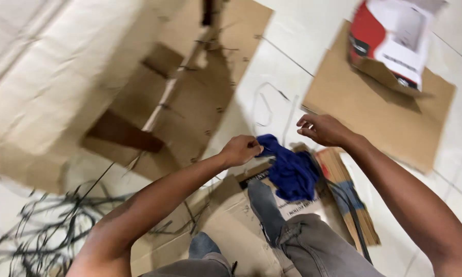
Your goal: The person wraps a wooden chair in cardboard by hand, securing the cardboard with plastic ties. They thread the ties through holes in the cardboard and around the chair legs, pulling them tight and tucking the ends.
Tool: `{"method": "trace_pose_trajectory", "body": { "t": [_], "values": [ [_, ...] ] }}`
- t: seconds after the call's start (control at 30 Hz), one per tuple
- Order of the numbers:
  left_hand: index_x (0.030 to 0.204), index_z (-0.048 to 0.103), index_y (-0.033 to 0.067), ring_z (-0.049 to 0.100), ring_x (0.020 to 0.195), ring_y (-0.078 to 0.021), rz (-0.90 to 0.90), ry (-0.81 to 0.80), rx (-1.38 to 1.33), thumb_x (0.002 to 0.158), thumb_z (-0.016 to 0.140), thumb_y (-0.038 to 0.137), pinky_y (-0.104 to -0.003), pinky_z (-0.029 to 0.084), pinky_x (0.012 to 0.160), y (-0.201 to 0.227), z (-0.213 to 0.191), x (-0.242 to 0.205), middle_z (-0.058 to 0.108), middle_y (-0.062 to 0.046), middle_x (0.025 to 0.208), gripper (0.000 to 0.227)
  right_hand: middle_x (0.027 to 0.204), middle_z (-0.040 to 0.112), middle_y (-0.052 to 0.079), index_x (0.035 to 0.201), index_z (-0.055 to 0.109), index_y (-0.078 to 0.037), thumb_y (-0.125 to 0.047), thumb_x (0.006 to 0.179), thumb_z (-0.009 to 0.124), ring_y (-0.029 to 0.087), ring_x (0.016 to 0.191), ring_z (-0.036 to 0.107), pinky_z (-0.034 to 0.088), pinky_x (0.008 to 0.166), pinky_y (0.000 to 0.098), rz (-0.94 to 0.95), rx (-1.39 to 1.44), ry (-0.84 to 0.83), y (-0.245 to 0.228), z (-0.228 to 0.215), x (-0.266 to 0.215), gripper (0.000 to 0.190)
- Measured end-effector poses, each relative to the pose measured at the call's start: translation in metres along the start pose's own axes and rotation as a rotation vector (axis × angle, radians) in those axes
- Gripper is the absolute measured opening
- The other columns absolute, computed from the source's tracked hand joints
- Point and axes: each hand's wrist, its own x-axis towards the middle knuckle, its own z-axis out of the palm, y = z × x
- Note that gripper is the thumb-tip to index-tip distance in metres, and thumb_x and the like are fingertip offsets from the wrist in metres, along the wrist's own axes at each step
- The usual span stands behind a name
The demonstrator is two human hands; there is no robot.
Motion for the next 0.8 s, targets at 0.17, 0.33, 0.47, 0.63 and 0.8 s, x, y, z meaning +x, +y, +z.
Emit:
{"method": "trace_pose_trajectory", "body": {
  "t": [0.17, 0.33, 0.47, 0.63, 0.8],
  "values": [
    [0.092, 0.071, 0.0129, 0.072, 0.091, -0.0340, 0.169, -0.120, -0.008, 0.097, 0.055, 0.034, -0.050, 0.057, 0.083, 0.031, 0.039, 0.041, 0.072, -0.011, 0.086, 0.027, 0.115, 0.080, 0.014, 0.123, 0.067, -0.014, -0.036, 0.097, 0.065, 0.036, 0.111, 0.074, 0.054, 0.100, 0.0547, 0.199, 0.088, 0.092, 0.076, 0.029, -0.051, 0.034],
    [0.100, 0.069, 0.0086, 0.069, 0.089, -0.0362, 0.225, -0.248, -0.023, 0.100, 0.053, 0.031, -0.052, 0.054, 0.076, 0.040, 0.080, 0.067, 0.069, -0.013, 0.086, 0.027, 0.111, 0.081, 0.013, 0.117, 0.072, -0.016, -0.039, 0.097, 0.063, 0.035, 0.110, 0.075, 0.057, 0.096, 0.0519, 0.438, 0.017, 0.103, 0.148, 0.102, -0.089, 0.032],
    [0.102, 0.069, 0.0066, 0.067, 0.084, -0.0305, 0.267, -0.309, -0.043, 0.104, 0.051, 0.026, -0.048, 0.053, 0.072, 0.054, 0.094, 0.077, 0.067, -0.012, 0.084, 0.026, 0.103, 0.081, 0.011, 0.115, 0.077, -0.020, -0.044, 0.097, 0.058, 0.035, 0.103, 0.077, 0.060, 0.087, 0.0484, 0.639, -0.095, 0.081, 0.208, 0.178, -0.097, 0.036],
    [0.099, 0.068, 0.0065, 0.069, 0.082, -0.0311, 0.270, -0.284, -0.063, 0.102, 0.054, 0.026, -0.047, 0.054, 0.069, 0.049, 0.094, 0.074, 0.067, -0.014, 0.082, 0.024, 0.099, 0.080, 0.012, 0.104, 0.078, -0.020, -0.036, 0.096, 0.058, 0.038, 0.103, 0.076, 0.060, 0.087, 0.0498, 0.613, -0.065, 0.085, 0.175, 0.160, -0.111, 0.027],
    [0.112, 0.064, 0.0008, 0.071, 0.076, -0.0321, 0.336, -0.116, -0.035, 0.106, 0.050, 0.023, -0.045, 0.058, 0.064, 0.058, 0.071, 0.055, 0.068, -0.018, 0.088, 0.027, 0.103, 0.080, 0.015, 0.104, 0.077, -0.017, -0.034, 0.093, 0.061, 0.045, 0.104, 0.073, 0.057, 0.091, 0.0583, 0.462, -0.058, 0.262, 0.112, 0.080, -0.098, 0.025]
  ]
}}
